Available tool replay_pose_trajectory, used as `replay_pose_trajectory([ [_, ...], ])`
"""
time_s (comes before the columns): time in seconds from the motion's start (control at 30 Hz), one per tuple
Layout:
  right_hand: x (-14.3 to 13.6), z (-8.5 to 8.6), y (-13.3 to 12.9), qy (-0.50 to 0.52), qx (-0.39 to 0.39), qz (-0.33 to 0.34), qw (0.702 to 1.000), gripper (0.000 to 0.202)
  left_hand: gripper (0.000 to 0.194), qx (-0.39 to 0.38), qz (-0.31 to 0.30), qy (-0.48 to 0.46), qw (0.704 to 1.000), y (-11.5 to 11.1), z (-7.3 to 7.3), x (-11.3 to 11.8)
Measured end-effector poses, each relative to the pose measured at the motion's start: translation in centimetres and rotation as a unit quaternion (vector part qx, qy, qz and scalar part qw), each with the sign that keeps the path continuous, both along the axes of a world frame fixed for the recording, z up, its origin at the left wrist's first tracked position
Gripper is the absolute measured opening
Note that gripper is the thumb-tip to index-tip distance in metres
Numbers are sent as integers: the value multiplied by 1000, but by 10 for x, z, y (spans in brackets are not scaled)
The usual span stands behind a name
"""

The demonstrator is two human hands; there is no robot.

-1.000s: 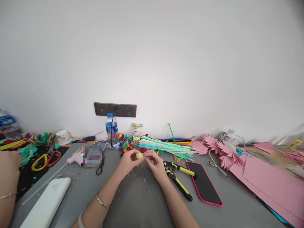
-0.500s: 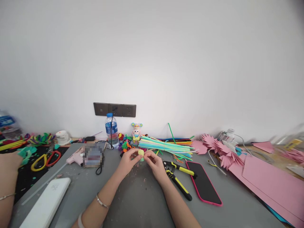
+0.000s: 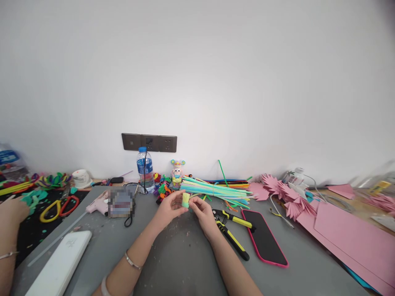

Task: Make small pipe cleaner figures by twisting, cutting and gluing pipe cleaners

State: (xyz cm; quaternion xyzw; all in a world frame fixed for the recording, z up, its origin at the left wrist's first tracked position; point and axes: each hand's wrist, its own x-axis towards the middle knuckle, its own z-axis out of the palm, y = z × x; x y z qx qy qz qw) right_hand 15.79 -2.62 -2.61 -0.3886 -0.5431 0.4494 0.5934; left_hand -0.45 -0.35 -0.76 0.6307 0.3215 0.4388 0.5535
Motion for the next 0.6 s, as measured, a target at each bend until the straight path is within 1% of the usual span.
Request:
replay_pose_trajectory([
  [0.13, 0, 1, -1, 4, -6, 5, 1000, 31, 66, 11, -3, -2, 1000, 0, -2, 1],
  [0.37, -1, 2, -1, 7, -5, 19, 1000, 30, 51, 40, 1, 9, 999, 0, -2, 0],
  [0.6, -2, 6, -4, 2, 15, 36, 999, 27, 47, 58, 16, 16, 998, -1, 1, -1],
])
